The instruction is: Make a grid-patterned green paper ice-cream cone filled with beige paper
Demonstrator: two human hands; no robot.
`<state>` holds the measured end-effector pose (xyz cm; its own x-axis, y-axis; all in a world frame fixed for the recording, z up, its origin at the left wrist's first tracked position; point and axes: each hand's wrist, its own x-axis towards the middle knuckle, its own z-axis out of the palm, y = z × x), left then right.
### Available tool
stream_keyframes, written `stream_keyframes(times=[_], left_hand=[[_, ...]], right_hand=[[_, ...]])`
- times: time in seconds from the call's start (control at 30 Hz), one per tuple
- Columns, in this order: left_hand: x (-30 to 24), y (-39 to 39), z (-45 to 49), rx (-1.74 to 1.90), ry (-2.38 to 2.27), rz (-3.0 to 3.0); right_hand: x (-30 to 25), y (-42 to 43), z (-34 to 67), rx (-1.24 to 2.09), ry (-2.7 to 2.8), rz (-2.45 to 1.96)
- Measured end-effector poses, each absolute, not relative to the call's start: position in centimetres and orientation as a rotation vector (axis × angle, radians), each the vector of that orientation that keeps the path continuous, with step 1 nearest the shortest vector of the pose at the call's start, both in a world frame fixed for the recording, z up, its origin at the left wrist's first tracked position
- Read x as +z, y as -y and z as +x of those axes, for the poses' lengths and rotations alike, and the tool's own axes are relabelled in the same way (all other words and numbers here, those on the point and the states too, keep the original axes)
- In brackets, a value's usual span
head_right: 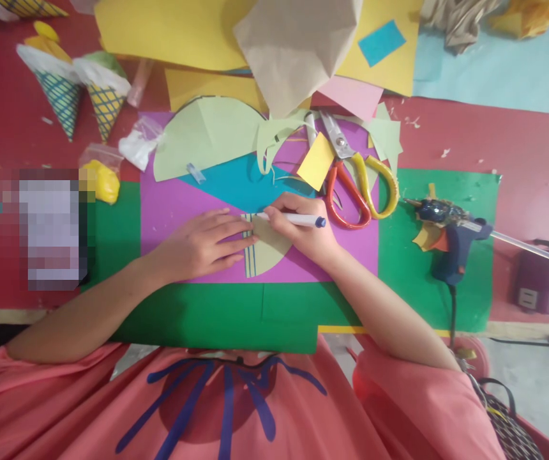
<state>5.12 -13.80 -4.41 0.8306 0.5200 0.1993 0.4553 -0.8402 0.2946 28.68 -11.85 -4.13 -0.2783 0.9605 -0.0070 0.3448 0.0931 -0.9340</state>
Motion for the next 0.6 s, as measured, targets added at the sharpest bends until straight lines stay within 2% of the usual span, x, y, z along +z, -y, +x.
stream_keyframes(times=[0.6], left_hand=[[-4.4,13.8,5.22,0.437,-0.735,2.787]], right_hand=[[-3.9,11.69,28.35,1.173,1.755,-1.334]])
